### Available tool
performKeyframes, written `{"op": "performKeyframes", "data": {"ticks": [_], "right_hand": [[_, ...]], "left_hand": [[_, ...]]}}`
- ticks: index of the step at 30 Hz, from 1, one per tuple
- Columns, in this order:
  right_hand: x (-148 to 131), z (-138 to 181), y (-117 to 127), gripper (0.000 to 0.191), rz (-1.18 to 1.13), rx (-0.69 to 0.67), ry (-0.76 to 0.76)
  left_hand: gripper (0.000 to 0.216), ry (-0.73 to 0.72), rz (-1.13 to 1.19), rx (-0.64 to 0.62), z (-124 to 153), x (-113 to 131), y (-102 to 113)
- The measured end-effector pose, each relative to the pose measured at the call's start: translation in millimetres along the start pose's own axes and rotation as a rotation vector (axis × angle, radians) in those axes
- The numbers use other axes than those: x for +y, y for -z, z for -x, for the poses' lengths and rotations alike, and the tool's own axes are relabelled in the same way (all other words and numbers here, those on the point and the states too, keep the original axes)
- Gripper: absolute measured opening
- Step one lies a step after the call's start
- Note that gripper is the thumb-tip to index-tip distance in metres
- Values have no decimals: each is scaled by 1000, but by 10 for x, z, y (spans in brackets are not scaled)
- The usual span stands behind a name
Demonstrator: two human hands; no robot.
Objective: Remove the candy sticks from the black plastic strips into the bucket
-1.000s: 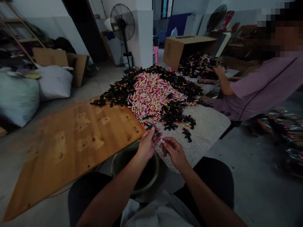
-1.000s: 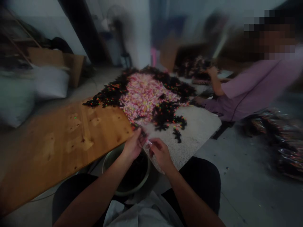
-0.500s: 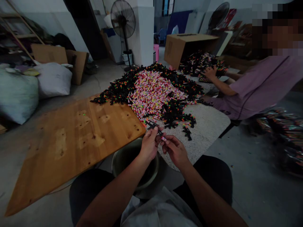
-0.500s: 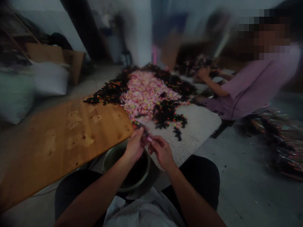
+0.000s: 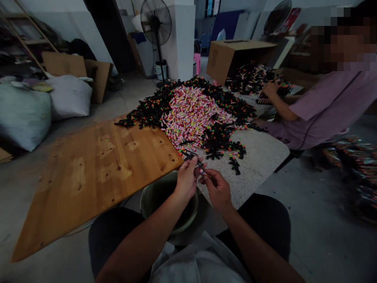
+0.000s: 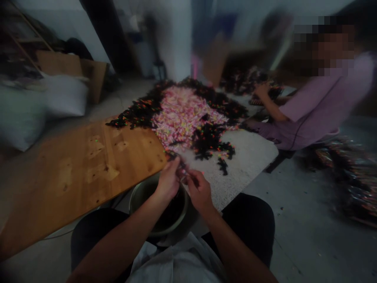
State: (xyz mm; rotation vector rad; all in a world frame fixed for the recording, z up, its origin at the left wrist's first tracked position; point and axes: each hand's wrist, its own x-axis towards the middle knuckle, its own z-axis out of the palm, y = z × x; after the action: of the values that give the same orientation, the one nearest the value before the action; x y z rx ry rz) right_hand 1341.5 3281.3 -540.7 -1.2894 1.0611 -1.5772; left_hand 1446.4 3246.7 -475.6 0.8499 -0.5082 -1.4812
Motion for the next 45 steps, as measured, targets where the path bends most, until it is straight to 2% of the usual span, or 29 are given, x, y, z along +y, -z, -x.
{"op": "performKeyframes", "data": {"ticks": [5,10,14,17,19,20,23,24,26,28,31,34,36,38,40,42,44,45], "right_hand": [[-33,34,-12,28,97,33,26],[-120,23,-43,28,116,27,19],[-142,27,-87,28,78,62,-16],[-127,-8,5,29,122,-94,-24],[-97,-101,193,30,272,-154,-41],[-74,-170,323,31,399,-128,-59],[16,-406,758,38,953,155,-150],[50,-477,883,40,1096,180,-221],[117,-581,1053,42,1274,153,-317],[174,-631,1107,36,1328,81,-350],[217,-630,1029,25,1303,-3,-325],[167,-598,863,17,1194,-95,-236],[72,-590,738,14,1075,-183,-139],[-41,-612,613,12,909,-302,-38],[-122,-683,492,13,728,-444,14],[-133,-819,370,13,586,-581,9],[-69,-1023,227,15,567,-618,-16],[-17,-1142,144,18,611,-576,-25]], "left_hand": [[45,-61,-96,53,33,-12,-6],[38,-136,-169,112,20,-55,-6],[36,-149,-215,107,-1,-100,39],[32,-179,-342,144,3,-46,196],[33,-183,-551,134,1,52,383],[34,-162,-681,103,-3,112,492],[34,-107,-1177,-27,-14,273,810],[33,-107,-1328,-45,-14,305,891],[31,-132,-1536,-51,-8,319,990],[30,-236,-1608,-66,-1,272,1001],[30,-496,-1605,-209,-8,140,884],[41,-745,-1630,-456,-46,25,674],[55,-838,-1682,-617,-92,-5,525],[63,-840,-1740,-689,-152,13,416],[55,-771,-1777,-684,-215,70,387],[39,-684,-1790,-651,-264,146,453],[29,-628,-1784,-549,-283,214,585],[27,-613,-1774,-465,-276,240,658]]}}
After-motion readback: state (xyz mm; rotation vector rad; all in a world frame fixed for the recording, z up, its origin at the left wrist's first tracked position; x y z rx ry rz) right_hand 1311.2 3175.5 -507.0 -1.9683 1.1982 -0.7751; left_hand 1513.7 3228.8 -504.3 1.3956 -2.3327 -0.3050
